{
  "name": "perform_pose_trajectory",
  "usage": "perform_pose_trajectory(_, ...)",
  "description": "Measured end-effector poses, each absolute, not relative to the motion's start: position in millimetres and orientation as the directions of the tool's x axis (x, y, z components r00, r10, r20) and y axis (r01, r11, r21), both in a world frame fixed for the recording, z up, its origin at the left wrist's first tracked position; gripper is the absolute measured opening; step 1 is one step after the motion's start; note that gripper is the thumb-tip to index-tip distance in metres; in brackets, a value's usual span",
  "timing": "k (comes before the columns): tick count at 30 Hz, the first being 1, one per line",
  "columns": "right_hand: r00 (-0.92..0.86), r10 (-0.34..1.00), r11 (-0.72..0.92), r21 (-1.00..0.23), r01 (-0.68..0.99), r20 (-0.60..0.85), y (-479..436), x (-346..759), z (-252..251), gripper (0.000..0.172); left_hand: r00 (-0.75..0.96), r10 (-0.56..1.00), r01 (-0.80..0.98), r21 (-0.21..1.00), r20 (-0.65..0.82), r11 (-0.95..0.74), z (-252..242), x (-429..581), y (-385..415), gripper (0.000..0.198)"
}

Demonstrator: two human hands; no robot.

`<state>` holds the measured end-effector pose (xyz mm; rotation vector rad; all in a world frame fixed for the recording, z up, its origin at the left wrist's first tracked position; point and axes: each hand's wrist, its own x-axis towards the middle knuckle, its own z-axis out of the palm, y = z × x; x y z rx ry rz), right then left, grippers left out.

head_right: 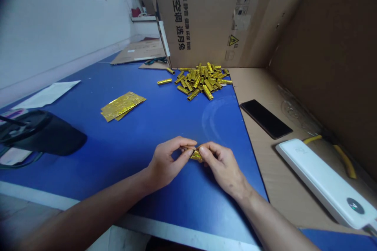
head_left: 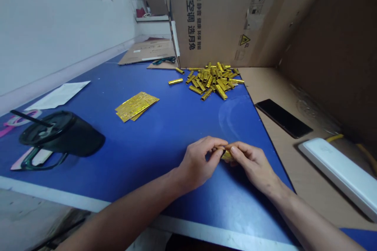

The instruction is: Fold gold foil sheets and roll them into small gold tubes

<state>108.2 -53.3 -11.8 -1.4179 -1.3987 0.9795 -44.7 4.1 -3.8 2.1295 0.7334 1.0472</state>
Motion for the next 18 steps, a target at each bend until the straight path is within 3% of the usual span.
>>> perform_pose_trajectory(2, 0.099, 0.992, 0.038, -0.938, 0.345, 0.077, -54.0, 107.9, -9.9, 0.031, 0.532, 0.742, 0.145, 0.819, 0.408, -0.555, -5.4, -43.9, 4.3, 0.018)
perform_pose_trajectory(5, 0.157, 0.969, 0.107, -0.893, 0.437, 0.193, -55.5, 105.9, -7.8, 0.029, 0.555, 0.807, 0.050, 0.961, 0.199, -0.271, -8.2, -40.4, 4.1, 0.025)
perform_pose_trajectory(8, 0.140, 0.939, 0.198, -0.826, 0.528, 0.315, -57.0, 104.6, -8.2, 0.021, 0.606, 0.795, -0.009, 1.000, 0.022, -0.021, -9.6, -36.7, 2.9, 0.028)
perform_pose_trajectory(12, 0.152, 0.918, 0.213, -0.777, 0.592, 0.367, -58.4, 104.4, -9.9, 0.013, 0.630, 0.776, -0.016, 1.000, 0.008, 0.003, -8.8, -35.3, 1.2, 0.012)
perform_pose_trajectory(18, 0.215, 0.918, 0.171, -0.821, 0.545, 0.334, -58.7, 104.6, -9.3, 0.013, 0.572, 0.820, -0.052, 0.998, 0.013, 0.021, -9.7, -35.2, 4.7, 0.015)
